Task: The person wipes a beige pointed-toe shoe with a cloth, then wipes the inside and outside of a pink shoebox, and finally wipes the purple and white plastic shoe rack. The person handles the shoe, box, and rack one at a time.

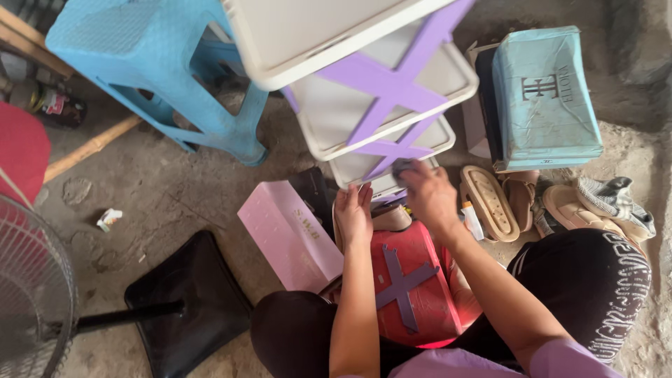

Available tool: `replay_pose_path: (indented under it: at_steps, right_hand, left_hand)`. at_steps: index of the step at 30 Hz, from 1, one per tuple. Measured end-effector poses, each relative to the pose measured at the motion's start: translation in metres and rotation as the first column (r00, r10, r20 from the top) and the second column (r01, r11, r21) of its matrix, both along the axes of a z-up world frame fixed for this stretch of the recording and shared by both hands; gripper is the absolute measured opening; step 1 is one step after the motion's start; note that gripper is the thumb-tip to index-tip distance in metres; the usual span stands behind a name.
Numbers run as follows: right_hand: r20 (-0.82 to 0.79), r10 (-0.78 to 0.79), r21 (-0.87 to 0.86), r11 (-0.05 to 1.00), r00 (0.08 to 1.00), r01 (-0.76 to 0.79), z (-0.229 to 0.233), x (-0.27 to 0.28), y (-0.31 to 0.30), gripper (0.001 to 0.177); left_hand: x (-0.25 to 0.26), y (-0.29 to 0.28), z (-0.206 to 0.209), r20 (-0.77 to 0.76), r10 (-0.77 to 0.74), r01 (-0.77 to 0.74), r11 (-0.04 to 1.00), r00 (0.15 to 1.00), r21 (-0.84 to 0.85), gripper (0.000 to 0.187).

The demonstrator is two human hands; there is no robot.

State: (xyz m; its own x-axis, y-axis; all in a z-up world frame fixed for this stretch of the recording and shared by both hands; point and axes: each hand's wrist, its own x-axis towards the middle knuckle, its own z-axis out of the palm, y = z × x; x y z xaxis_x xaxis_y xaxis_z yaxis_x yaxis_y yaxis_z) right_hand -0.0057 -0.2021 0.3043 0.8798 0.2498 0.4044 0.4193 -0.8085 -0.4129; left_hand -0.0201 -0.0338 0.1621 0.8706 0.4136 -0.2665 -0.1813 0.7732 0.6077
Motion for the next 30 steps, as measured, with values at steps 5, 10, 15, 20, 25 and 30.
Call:
replay_pose_path:
  at_steps: [5, 10, 15, 20, 25, 30]
  right_hand:
    - [-0.031, -0.044, 0.206, 0.977, 0.999, 0.050, 0.004, 0.013, -0.051, 0.036]
    - [-0.245, 0.009, 0.179, 0.983, 0.970, 0.036, 0.000, 0.030, -0.098, 0.042]
    - [-0.574, -0.075, -0.127, 0.992, 0.815, 0.002, -0.080, 0.048, -0.095, 0.050]
    - [-0.729, -0.247, -0.340, 0.940, 0.638, -0.025, -0.148, 0.040, -0.075, 0.044]
    - [-0.787, -0.172, -0.242, 0.969, 0.592, -0.040, -0.180, 0.038, -0.069, 0.044]
    - [-0.771, -0.135, -0.181, 0.983, 0.623, -0.012, -0.192, 0.045, -0.078, 0.049]
  left_hand:
    - [0.003, -0.003, 0.002, 0.008, -0.029, 0.029, 0.998, 1.000, 0.059, 0.015]
    - [-0.010, -0.005, 0.005, -0.040, 0.007, -0.008, 1.000, 0.999, -0.008, 0.022]
    - [-0.013, -0.022, -0.029, -0.132, -0.046, 0.094, 0.918, 0.990, 0.386, 0.030]
    - [-0.023, -0.041, -0.064, -0.473, -0.165, 0.499, 0.348, 0.866, 0.793, 0.039]
    - [-0.027, -0.051, -0.067, -0.380, -0.183, 0.398, 0.077, 0.907, 0.914, 0.044]
    - [-0.033, -0.047, -0.048, -0.316, -0.048, 0.304, -0.171, 0.948, 0.937, 0.063]
